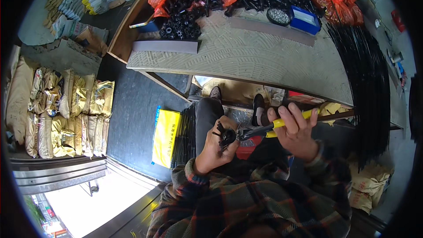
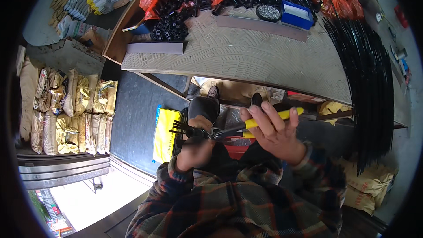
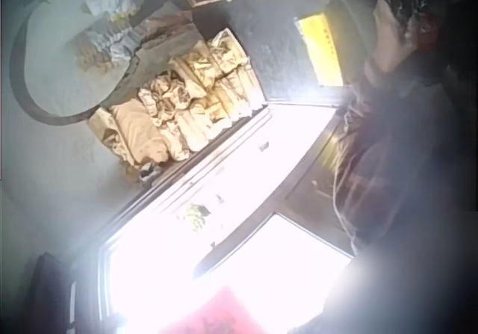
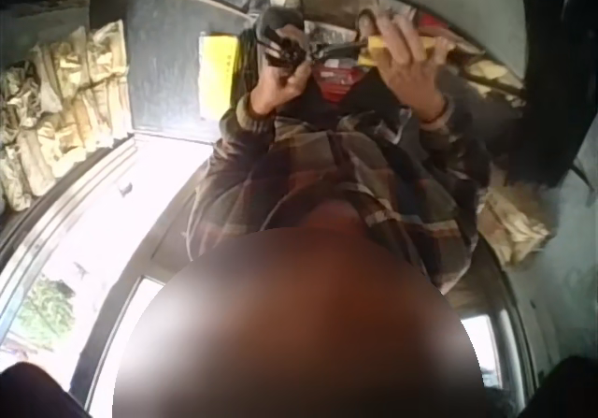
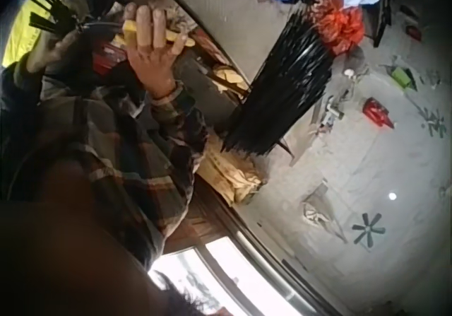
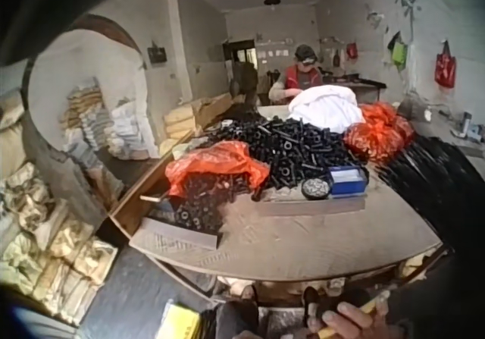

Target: Assembling small plastic components onto the ends of black tubes using a template and pliers.

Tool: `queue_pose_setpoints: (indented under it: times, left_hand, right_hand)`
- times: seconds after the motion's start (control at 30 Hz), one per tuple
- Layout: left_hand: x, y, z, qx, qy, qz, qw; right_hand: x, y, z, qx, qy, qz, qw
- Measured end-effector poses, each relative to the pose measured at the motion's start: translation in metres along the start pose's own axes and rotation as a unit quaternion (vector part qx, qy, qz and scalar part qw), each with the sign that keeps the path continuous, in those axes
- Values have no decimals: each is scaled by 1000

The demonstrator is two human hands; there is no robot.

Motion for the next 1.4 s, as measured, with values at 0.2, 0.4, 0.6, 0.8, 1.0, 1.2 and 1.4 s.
queue_pose_setpoints:
  times: [0.2,0.4,0.6,0.8,1.0,1.2,1.4]
  left_hand:
    - [-4,-3,7,36,-17,-17,999]
    - [-9,-9,13,36,-12,-74,997]
    - [-16,-31,24,-87,24,-328,940]
    - [-22,-19,13,-51,-2,-192,980]
    - [-23,-12,3,-57,47,-198,977]
    - [-29,-18,-7,-90,85,-300,946]
    - [-22,-5,-3,-51,97,-191,975]
  right_hand:
    - [-18,2,-2,141,-94,7,986]
    - [0,11,32,422,8,-126,898]
    - [-59,17,-41,879,-128,-459,-5]
    - [-28,9,-2,820,-77,-216,525]
    - [-34,-2,-8,827,-65,-292,477]
    - [-52,19,-42,937,-122,-322,-63]
    - [-12,25,11,621,-7,-204,756]
Point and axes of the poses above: each hand's wrist, its own x-axis towards the middle knuckle, its own y-axis out of the back of the hand, z = x × y, the point moved 8 cm from there along x, towards the middle knuckle, and after that the axes turned 11 degrees about y, right-handed, at the moved point
